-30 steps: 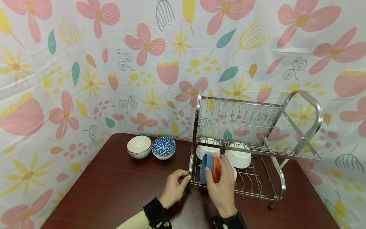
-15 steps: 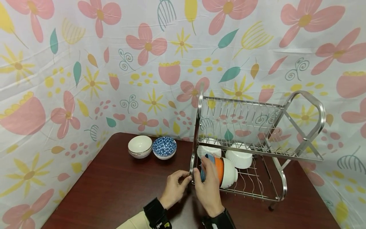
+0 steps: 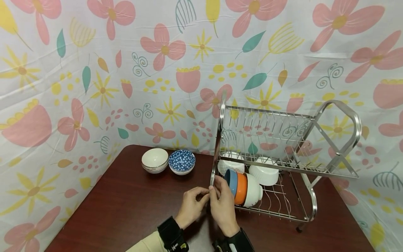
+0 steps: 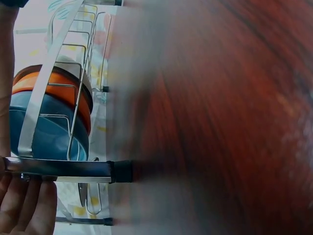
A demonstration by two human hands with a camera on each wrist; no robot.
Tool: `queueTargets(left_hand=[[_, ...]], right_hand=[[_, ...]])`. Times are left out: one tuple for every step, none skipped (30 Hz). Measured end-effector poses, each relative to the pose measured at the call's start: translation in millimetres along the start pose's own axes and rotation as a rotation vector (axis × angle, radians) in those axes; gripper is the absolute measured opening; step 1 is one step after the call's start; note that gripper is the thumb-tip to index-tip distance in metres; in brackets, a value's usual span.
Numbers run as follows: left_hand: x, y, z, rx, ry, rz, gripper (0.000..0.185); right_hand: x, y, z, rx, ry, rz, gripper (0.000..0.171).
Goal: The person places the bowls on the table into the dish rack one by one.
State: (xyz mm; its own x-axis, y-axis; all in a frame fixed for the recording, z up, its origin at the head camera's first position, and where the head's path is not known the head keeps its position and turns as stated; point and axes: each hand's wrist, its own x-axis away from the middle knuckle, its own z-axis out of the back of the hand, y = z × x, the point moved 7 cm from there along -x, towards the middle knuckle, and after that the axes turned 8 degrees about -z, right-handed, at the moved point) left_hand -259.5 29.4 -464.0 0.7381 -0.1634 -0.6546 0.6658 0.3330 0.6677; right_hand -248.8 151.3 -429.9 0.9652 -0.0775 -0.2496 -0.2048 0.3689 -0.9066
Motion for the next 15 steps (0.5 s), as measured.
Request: queueTargets(left_hand=[[-0.2, -0.1, 0.3, -0.001, 0.002, 0.000, 0.008], [-0.3, -0.2, 0.8, -0.002, 0.002, 0.003, 0.008], [-0.3, -0.3, 1.3, -0.002, 0.003, 0.005, 0.008], [-0.3, -0.4, 1.8, -0.003, 0.003, 0.006, 0.007], [-0.3, -0.5, 2.3, -0.004, 0.002, 0.006, 0.007], [-0.4, -0.6, 2.7, -0.006, 0.001, 0.005, 0.007], [-0.4, -0.9, 3.1, -0.009, -0.001, 0.005, 0.007], [-0.2, -1.2, 3.7, -0.008, -0.006, 0.008, 0.007], [-0.2, -1.6, 4.1, -0.007, -0.009, 0.008, 0.007], [-0.2, -2.2, 4.6, -0.006, -0.012, 0.008, 0.007], [-0.1, -3.0, 5.2, -0.003, -0.016, 0.008, 0.007], [-0.2, -3.9, 6.0, 0.000, -0.018, 0.008, 0.006], [-0.3, -4.9, 7.1, 0.001, -0.018, 0.010, 0.006], [-0.6, -5.6, 8.6, 0.001, -0.016, 0.010, 0.005], [-1.3, -6.1, 10.6, 0.000, -0.011, 0.007, 0.005]], right_hand=[[-0.1, 1.1, -1.2, 0.003, 0.003, -0.008, 0.043], [-0.2, 2.4, -2.5, 0.007, 0.005, -0.016, 0.044], [-0.3, 3.6, -3.6, 0.007, 0.007, -0.025, 0.045], [-0.2, 4.7, -4.6, 0.009, 0.008, -0.032, 0.045], [-0.1, 5.5, -5.6, 0.010, 0.008, -0.037, 0.046], [-0.1, 6.1, -6.7, 0.007, 0.005, -0.041, 0.047], [0.0, 6.5, -7.4, 0.004, 0.003, -0.044, 0.047], [0.1, 6.8, -8.2, 0.001, 0.000, -0.045, 0.047], [0.2, 7.0, -8.7, -0.005, -0.001, -0.045, 0.047], [0.3, 7.1, -9.2, -0.008, -0.003, -0.044, 0.046], [0.3, 7.2, -9.6, -0.013, -0.004, -0.042, 0.046], [0.4, 7.4, -9.8, -0.020, -0.005, -0.040, 0.046], [0.4, 7.8, -10.0, -0.024, -0.004, -0.037, 0.046], [0.5, 8.1, -10.2, -0.024, -0.002, -0.035, 0.045], [0.5, 8.6, -10.3, -0.023, 0.001, -0.034, 0.045]])
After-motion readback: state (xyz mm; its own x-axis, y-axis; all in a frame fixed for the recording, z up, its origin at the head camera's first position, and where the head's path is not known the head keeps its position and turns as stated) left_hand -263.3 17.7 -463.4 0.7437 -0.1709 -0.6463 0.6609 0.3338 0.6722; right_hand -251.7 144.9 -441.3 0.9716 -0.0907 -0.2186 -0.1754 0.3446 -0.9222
